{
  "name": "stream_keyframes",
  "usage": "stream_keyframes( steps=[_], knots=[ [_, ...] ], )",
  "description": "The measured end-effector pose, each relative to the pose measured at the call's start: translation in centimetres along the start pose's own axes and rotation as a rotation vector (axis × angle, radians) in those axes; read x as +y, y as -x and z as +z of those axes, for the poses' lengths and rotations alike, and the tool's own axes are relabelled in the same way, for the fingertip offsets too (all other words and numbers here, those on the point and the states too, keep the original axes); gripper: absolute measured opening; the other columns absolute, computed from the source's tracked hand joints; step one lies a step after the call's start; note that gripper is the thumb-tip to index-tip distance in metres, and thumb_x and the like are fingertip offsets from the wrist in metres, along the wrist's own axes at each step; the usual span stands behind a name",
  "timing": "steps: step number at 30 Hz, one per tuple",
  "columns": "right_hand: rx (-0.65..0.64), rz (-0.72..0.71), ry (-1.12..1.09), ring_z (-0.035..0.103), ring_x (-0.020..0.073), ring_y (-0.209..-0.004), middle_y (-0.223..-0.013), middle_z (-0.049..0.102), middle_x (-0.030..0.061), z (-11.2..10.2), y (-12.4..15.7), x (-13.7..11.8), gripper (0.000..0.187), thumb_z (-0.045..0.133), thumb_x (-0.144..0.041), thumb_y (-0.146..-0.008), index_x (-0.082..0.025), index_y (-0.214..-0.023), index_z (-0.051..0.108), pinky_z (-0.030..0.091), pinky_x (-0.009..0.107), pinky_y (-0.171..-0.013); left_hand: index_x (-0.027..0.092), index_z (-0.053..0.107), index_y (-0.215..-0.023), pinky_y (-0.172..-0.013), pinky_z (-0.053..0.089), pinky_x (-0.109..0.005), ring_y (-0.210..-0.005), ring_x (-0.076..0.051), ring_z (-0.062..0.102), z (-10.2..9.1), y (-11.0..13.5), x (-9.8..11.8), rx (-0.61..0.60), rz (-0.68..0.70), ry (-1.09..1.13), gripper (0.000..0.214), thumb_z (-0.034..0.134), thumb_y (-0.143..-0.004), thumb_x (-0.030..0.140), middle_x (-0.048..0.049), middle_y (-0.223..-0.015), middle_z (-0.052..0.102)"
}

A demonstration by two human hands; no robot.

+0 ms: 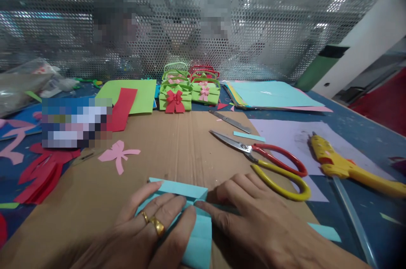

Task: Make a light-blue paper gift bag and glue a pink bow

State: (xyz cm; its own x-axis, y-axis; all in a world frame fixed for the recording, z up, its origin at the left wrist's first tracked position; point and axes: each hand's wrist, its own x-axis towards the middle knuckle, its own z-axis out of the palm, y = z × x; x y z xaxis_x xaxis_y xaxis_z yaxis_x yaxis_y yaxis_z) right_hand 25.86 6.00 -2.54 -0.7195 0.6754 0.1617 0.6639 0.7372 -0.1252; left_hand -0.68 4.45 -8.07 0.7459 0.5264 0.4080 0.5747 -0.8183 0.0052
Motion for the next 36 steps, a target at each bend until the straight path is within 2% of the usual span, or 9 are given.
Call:
stream_keyframes(
  steps=[4, 8, 13, 17, 21, 25, 30, 34, 36],
  knots=[
    [0.137, -0.046, 0.018, 0.053, 0.0175, -0.075, -0.087, 0.066, 0.0031, 1.0, 0.1, 0.6, 0.018, 0.052, -0.018, -0.097, -0.023, -0.093, 0.069, 0.036, 0.033, -0.064, 0.023, 0.054, -0.142, -0.123, 0.034, -0.039, -0.121, -0.018, 0.064, 0.1, 0.4, -0.1, -0.013, 0.01, -0.041, 0.042, 0.052, -0.101, 0.033, -0.0021, -0.126, 0.07],
    [0.194, -0.077, 0.029, 0.049, 0.0175, -0.07, -0.08, 0.064, 0.0024, 2.2, -0.1, 1.0, 0.021, 0.055, -0.018, -0.095, -0.022, -0.078, 0.066, 0.032, 0.034, -0.062, 0.025, 0.054, -0.142, -0.119, 0.042, -0.038, -0.118, -0.019, 0.066, 0.2, 0.5, -0.1, -0.023, 0.005, -0.035, 0.042, 0.052, -0.101, 0.035, -0.0013, -0.125, 0.07],
    [0.178, -0.101, 0.023, 0.048, 0.0165, -0.072, -0.082, 0.062, 0.0014, 2.2, -0.3, 1.1, 0.021, 0.053, -0.026, -0.099, -0.024, -0.084, 0.068, 0.033, 0.032, -0.062, 0.031, 0.054, -0.142, -0.11, 0.053, -0.036, -0.109, -0.018, 0.071, -0.3, -0.2, 0.0, 0.015, -0.041, 0.043, 0.041, 0.048, -0.101, 0.033, 0.0012, -0.119, 0.072],
    [0.14, -0.098, 0.02, 0.05, 0.0164, -0.075, -0.085, 0.062, 0.0025, 2.2, -0.1, 1.2, 0.02, 0.052, -0.029, -0.1, -0.024, -0.09, 0.068, 0.035, 0.03, -0.065, 0.031, 0.052, -0.143, -0.115, 0.048, -0.036, -0.107, -0.017, 0.071, -0.6, -0.6, 0.2, 0.047, -0.054, 0.059, 0.043, 0.048, -0.101, 0.029, 0.0019, -0.117, 0.072],
    [0.112, -0.08, 0.013, 0.05, 0.0154, -0.072, -0.082, 0.06, 0.0014, 2.0, -0.3, 0.8, 0.016, 0.055, -0.028, -0.098, -0.024, -0.088, 0.067, 0.035, 0.028, -0.063, 0.031, 0.051, -0.143, -0.115, 0.047, -0.038, -0.11, -0.017, 0.07, -0.3, -0.4, 0.1, 0.038, -0.043, 0.057, 0.043, 0.045, -0.101, 0.027, 0.0023, -0.117, 0.072],
    [0.105, 0.006, -0.042, 0.055, 0.0164, -0.075, -0.089, 0.063, 0.0037, 0.0, 0.0, 0.5, 0.016, 0.053, -0.02, -0.094, -0.024, -0.097, 0.068, 0.042, 0.029, -0.065, 0.021, 0.055, -0.139, -0.123, 0.033, -0.046, -0.115, -0.02, 0.067, 0.0, -0.6, 0.3, 0.02, -0.008, -0.032, 0.042, 0.05, -0.097, 0.023, -0.0042, -0.123, 0.071],
    [0.244, 0.0, -0.038, 0.06, 0.0177, -0.082, -0.099, 0.063, 0.0053, -3.5, 3.2, 1.5, 0.045, 0.042, -0.007, -0.093, -0.029, -0.127, 0.061, 0.049, 0.028, -0.064, 0.017, 0.057, -0.133, -0.115, 0.041, -0.047, -0.112, -0.024, 0.065, -1.6, -1.8, 1.2, -0.001, -0.053, -0.069, 0.037, 0.055, -0.096, 0.023, -0.0084, -0.122, 0.07],
    [0.302, 0.066, 0.066, 0.064, 0.0212, -0.101, -0.112, 0.063, 0.0087, -4.8, 7.7, 1.7, 0.043, 0.038, -0.015, -0.101, -0.033, -0.136, 0.055, 0.053, 0.032, -0.074, 0.015, 0.056, -0.135, -0.109, 0.045, -0.044, -0.115, -0.025, 0.062, -3.9, -2.6, 1.9, -0.036, -0.046, -0.053, 0.042, 0.058, -0.093, 0.021, -0.0104, -0.125, 0.067],
    [0.341, 0.116, 0.043, 0.065, 0.0212, -0.099, -0.109, 0.065, 0.0093, -4.5, 9.8, 1.4, 0.043, 0.037, -0.016, -0.102, -0.033, -0.137, 0.054, 0.054, 0.033, -0.076, 0.016, 0.056, -0.135, -0.107, 0.046, -0.044, -0.114, -0.026, 0.062, -4.6, -2.8, 2.3, -0.059, -0.043, -0.068, 0.044, 0.061, -0.091, 0.021, -0.0111, -0.125, 0.067]
  ],
)
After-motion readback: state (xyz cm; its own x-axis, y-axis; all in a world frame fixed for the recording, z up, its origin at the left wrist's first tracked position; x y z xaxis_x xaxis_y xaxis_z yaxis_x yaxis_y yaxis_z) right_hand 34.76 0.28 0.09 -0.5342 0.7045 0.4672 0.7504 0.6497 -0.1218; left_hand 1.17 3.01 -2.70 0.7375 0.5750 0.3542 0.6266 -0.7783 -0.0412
